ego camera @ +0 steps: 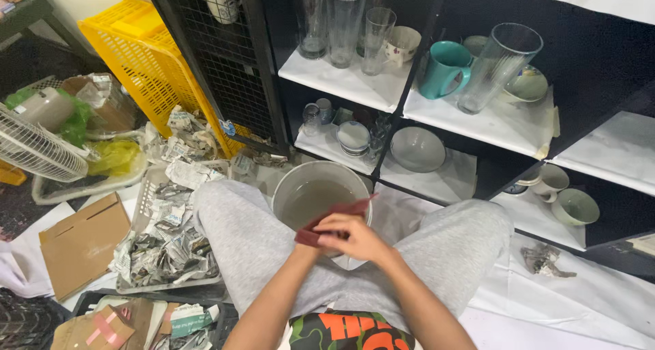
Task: The person washes a glass in a bucket of water, then dries it with a cloth and places it on a shelf. They repeat this process with a bowl and a cup, wiping each item dry before storing them.
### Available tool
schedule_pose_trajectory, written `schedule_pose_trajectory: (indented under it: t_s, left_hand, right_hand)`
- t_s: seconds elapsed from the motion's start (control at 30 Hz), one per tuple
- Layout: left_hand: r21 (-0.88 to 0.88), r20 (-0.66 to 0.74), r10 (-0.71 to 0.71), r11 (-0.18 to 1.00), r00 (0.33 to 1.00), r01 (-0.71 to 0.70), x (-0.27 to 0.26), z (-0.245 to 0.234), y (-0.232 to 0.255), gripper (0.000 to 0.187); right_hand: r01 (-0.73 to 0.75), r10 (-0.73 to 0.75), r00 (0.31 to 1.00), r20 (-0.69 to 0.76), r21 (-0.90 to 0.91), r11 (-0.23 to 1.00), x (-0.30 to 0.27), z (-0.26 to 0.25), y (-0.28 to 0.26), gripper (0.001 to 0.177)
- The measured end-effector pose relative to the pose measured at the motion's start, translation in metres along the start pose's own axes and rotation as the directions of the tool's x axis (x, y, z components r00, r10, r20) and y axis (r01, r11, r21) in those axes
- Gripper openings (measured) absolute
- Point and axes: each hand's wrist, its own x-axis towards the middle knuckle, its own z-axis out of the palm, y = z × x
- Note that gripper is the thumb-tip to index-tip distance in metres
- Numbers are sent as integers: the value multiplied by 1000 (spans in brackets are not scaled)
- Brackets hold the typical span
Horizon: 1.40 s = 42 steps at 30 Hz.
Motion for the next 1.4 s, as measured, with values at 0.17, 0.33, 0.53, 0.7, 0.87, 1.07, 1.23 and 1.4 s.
schedule_pose_trajectory:
  t_s: [0.17, 0.33, 0.53, 0.7, 0.87, 1.07, 1.23, 1.4]
  left_hand:
    - [261, 71, -30, 965, 997, 11, 28, -64, 62, 46]
    - [538, 410, -439, 824, 799, 177, 75, -88, 107, 47]
    - [325, 40, -201, 929, 979, 178, 63, -96, 134, 62]
    - [287, -160, 31, 958, 987, 16, 65, -104, 140, 69]
    - [172, -47, -64, 982, 997, 71, 71, -113, 117, 67]
    - [-835, 3, -400, 504, 917, 222, 52, -100, 76, 64]
    - [-979, 149, -465, -191, 873, 65, 40, -34, 58, 62]
    - [-997, 54, -459, -78, 887, 21, 39, 14, 35, 60]
  right_hand:
    - [-144, 8, 867, -497, -235, 961, 7, -14, 41, 33]
    - [-324, 406, 889, -213, 333, 885, 7, 7, 82, 40]
    - [-11, 151, 881, -449, 299, 954, 13, -21, 68, 36]
    - [36, -7, 776, -631, 33, 999, 3, -22, 14, 26]
    - [-8, -53, 767, -640, -92, 996, 10, -28, 0, 34]
    - [382, 227, 774, -592, 721, 577, 8, -52, 1, 54]
    - [89, -52, 991, -123, 901, -425, 13, -26, -15, 72]
    - [55, 40, 998, -40, 847, -529, 19, 0, 23, 74]
